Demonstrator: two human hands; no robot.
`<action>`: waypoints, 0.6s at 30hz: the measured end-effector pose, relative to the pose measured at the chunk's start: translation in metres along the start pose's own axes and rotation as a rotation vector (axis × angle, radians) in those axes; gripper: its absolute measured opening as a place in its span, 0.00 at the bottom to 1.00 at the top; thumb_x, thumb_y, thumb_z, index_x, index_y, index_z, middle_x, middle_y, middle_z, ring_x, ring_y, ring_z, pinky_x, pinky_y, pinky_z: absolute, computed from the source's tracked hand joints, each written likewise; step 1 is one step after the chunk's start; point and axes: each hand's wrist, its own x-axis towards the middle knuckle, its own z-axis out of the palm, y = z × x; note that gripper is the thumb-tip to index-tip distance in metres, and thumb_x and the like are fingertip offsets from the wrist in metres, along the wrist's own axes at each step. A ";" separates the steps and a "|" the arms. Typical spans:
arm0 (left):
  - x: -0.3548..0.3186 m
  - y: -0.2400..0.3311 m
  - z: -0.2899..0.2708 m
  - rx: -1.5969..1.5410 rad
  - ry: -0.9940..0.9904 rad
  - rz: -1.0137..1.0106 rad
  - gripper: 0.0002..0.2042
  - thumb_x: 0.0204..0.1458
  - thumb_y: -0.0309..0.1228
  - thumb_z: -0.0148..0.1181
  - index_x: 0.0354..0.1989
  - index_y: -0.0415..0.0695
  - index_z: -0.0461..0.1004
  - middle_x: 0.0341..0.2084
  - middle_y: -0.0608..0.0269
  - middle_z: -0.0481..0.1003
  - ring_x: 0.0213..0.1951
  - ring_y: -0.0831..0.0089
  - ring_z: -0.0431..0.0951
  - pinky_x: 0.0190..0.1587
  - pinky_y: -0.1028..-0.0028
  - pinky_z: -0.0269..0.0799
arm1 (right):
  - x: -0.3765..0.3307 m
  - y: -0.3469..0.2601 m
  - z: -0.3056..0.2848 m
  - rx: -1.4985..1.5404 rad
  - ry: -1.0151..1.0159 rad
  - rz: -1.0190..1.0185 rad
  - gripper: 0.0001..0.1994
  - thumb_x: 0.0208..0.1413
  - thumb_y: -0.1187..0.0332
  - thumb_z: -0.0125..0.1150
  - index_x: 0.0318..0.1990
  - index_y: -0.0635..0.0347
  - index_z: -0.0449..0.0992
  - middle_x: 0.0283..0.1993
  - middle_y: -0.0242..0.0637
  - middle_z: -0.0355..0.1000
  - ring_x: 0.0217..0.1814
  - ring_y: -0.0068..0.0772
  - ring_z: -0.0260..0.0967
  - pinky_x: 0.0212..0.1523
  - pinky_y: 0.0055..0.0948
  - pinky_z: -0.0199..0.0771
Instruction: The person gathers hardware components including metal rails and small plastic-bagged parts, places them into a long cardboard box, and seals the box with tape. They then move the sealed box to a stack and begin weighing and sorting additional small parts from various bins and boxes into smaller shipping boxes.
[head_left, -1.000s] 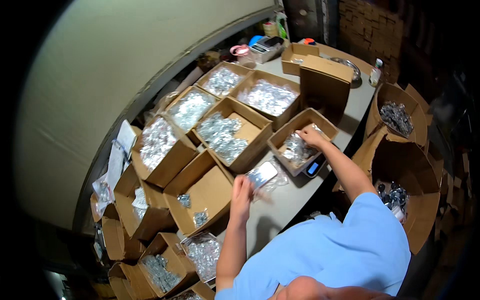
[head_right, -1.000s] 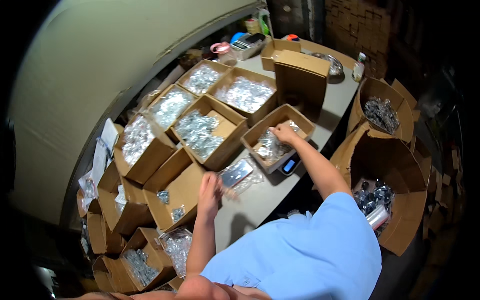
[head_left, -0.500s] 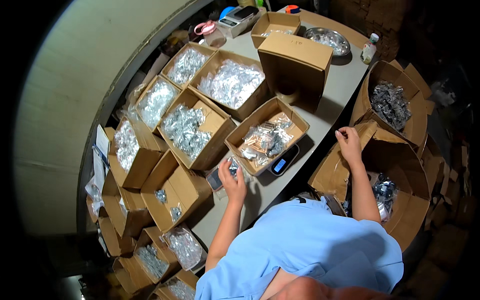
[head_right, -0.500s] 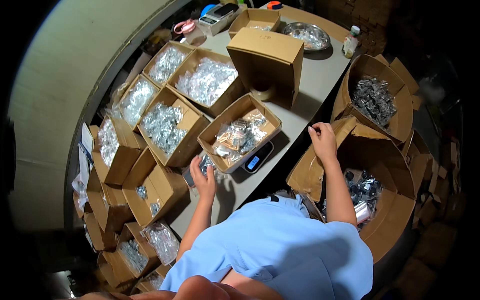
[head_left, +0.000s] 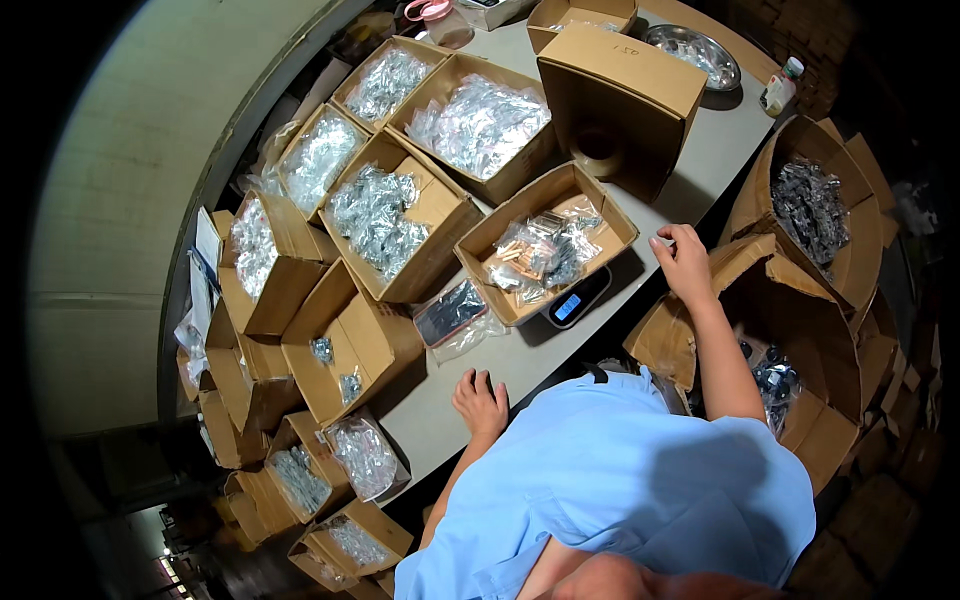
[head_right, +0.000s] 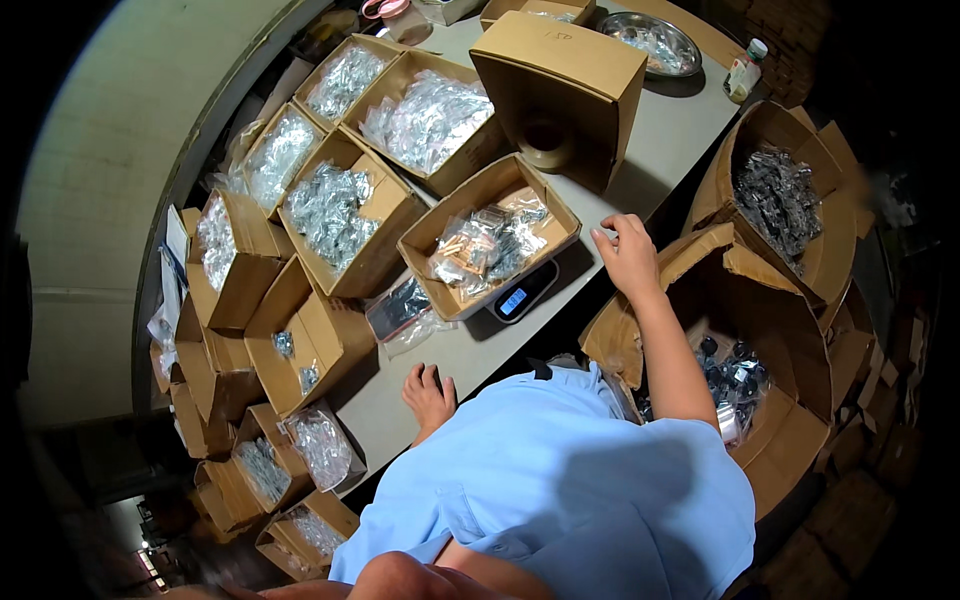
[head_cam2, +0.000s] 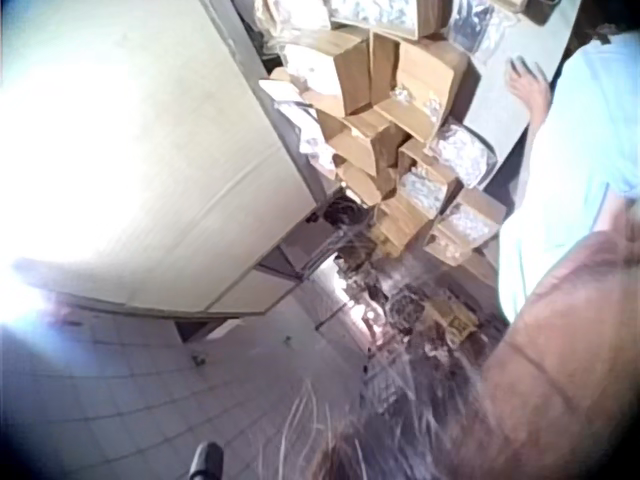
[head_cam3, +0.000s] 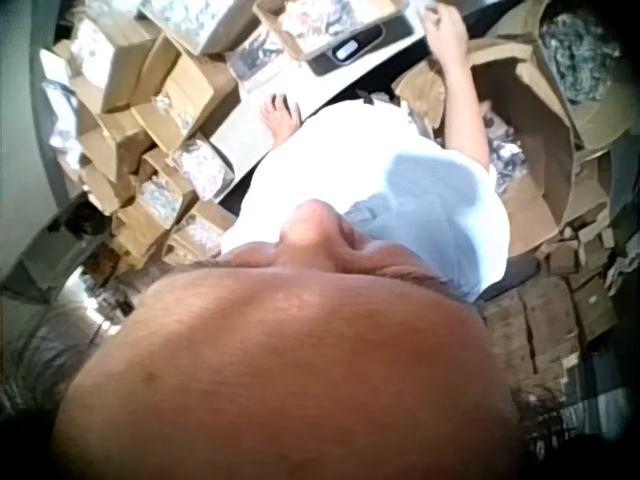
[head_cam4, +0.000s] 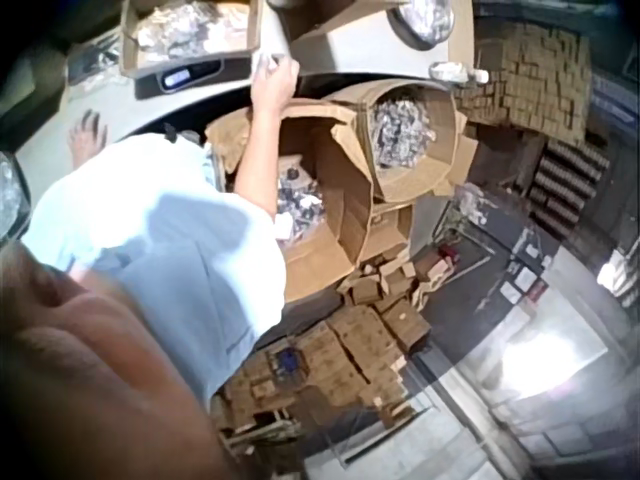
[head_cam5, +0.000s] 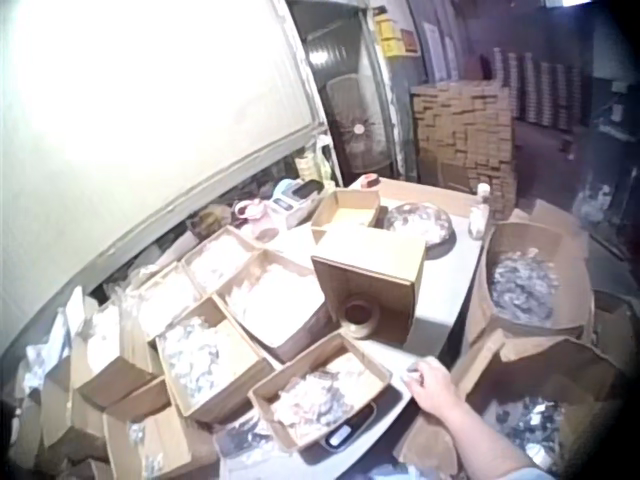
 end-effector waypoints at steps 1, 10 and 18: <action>-0.002 0.000 0.000 0.000 -0.001 -0.003 0.19 0.48 0.39 0.55 0.47 0.45 0.67 0.52 0.54 0.60 0.55 0.55 0.56 0.57 0.57 0.47 | -0.002 -0.001 -0.001 -0.006 -0.003 -0.002 0.13 0.52 0.62 0.58 0.38 0.63 0.72 0.40 0.43 0.69 0.33 0.40 0.71 0.36 0.33 0.72; 0.005 0.011 -0.003 -0.012 0.003 -0.037 0.18 0.48 0.40 0.56 0.46 0.47 0.68 0.51 0.56 0.61 0.54 0.56 0.57 0.57 0.57 0.48 | -0.004 -0.007 -0.006 -0.065 -0.033 -0.033 0.13 0.51 0.63 0.59 0.39 0.62 0.71 0.40 0.42 0.69 0.33 0.40 0.71 0.35 0.34 0.71; -0.014 -0.010 -0.003 -0.185 0.046 -0.135 0.18 0.45 0.37 0.59 0.46 0.47 0.68 0.50 0.55 0.61 0.53 0.55 0.59 0.54 0.56 0.53 | 0.006 -0.110 0.012 -0.013 -0.206 -0.412 0.12 0.49 0.72 0.59 0.41 0.65 0.70 0.40 0.46 0.68 0.38 0.44 0.68 0.39 0.33 0.68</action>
